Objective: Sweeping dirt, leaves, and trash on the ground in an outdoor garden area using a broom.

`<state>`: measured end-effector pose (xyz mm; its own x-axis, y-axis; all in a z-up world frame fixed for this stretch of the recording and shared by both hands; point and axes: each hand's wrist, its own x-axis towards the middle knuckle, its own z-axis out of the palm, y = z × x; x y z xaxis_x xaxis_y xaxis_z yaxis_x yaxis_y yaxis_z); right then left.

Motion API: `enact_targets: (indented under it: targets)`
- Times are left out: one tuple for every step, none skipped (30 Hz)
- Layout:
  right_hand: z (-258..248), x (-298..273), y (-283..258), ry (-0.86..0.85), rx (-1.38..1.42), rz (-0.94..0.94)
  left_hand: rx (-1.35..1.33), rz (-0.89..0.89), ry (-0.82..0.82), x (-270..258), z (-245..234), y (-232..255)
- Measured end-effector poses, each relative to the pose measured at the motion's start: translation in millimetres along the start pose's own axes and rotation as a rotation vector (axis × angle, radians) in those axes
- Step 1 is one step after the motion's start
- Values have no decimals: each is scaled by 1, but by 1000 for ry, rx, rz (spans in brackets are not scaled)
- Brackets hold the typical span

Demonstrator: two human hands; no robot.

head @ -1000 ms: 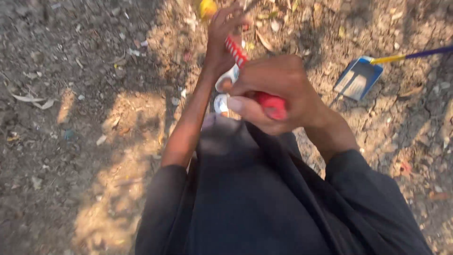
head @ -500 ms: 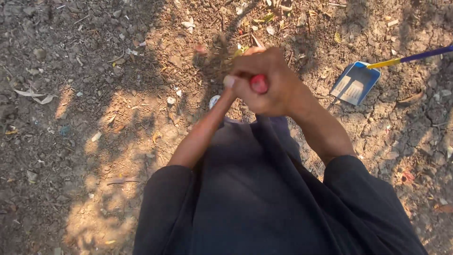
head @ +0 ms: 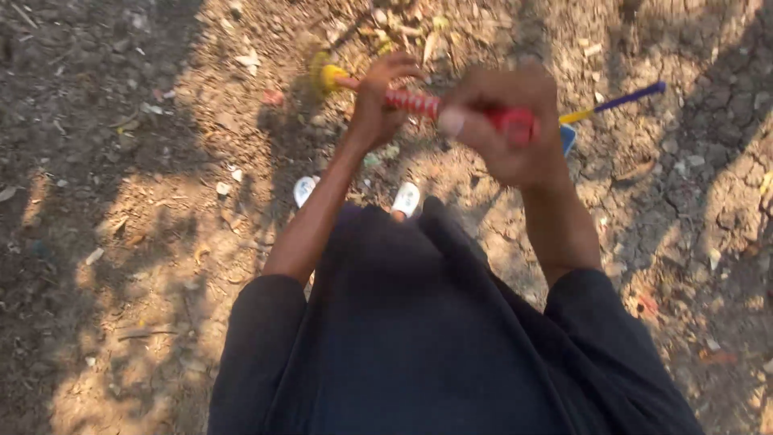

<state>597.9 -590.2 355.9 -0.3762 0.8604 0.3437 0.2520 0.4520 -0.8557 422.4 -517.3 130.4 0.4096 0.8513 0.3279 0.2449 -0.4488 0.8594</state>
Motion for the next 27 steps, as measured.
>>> enact_targets:
  targets:
    - [-8, -11, 14, 9, -7, -6, 1, 12, -4, -9, 19, -15]
    - [-16, -19, 27, 55, 138, 112, 36, 4, 63, -17, 35, -29]
    - [-27, -18, 44, 96, 282, 211, 80, 8, 140, -13, 45, -48]
    - [-32, -17, 66, 100, 275, 186, 90, 31, 148, -6, 55, -55]
    - [-31, -24, 86, 55, 275, 154, 137, -112, 145, -13, 67, -58]
    - [-30, -31, 106, 10, 275, 122, 183, -255, 138, -21, 80, -63]
    - [-19, -34, 96, 21, 273, 126, 180, -250, 128, -22, 83, -59]
    - [-8, -36, 87, -81, 215, 59, 49, -261, 140, -22, 87, -56]
    - [0, -36, 78, -179, 153, -1, -88, -273, 145, -19, 93, -52]
    - [-3, -35, 68, -165, 147, 9, -96, -269, 128, -11, 100, -54]
    - [-2, -36, 55, -183, 117, -34, -126, -191, 174, -10, 107, -54]
    - [1, -35, 43, -201, 87, -77, -159, -112, 220, -9, 113, -55]
    - [-10, -31, 43, -195, 84, -70, -164, -112, 211, 7, 108, -43]
    - [-21, -27, 43, -167, 88, -109, -161, -172, 159, 23, 103, -31]
    - [-29, -26, 40, -141, 101, -138, -159, -245, 105, 30, 98, -17]
    - [-43, -24, 42, -137, 108, -121, -165, -259, 94, 42, 93, -8]
    - [-58, -17, 46, -100, 136, -128, -101, -157, 87, 60, 85, -1]
    - [-72, -9, 50, -63, 168, -136, -38, -56, 78, 77, 76, 6]
    - [-84, -5, 63, -70, 174, -139, -33, -62, 86, 87, 75, 5]
    - [-95, 0, 75, -6, 141, -27, -35, -66, 74, 97, 73, 4]
    - [-107, 6, 87, 44, 114, 87, -36, -75, 69, 107, 70, 3]
    - [-116, 15, 105, 28, 122, 84, -31, -86, 83, 113, 78, -16]
    - [-121, 20, 119, 35, 158, 139, 3, -189, 112, 111, 84, -31]
    - [-125, 26, 132, 41, 194, 194, 38, -292, 140, 107, 90, -46]
    - [-127, 34, 143, 25, 190, 176, 43, -286, 163, 100, 110, -75]
    - [-131, 41, 153, 0, 183, 187, 86, -322, 177, 95, 130, -105]
    - [-136, 45, 164, -26, 183, 210, 127, -374, 183, 85, 155, -131]
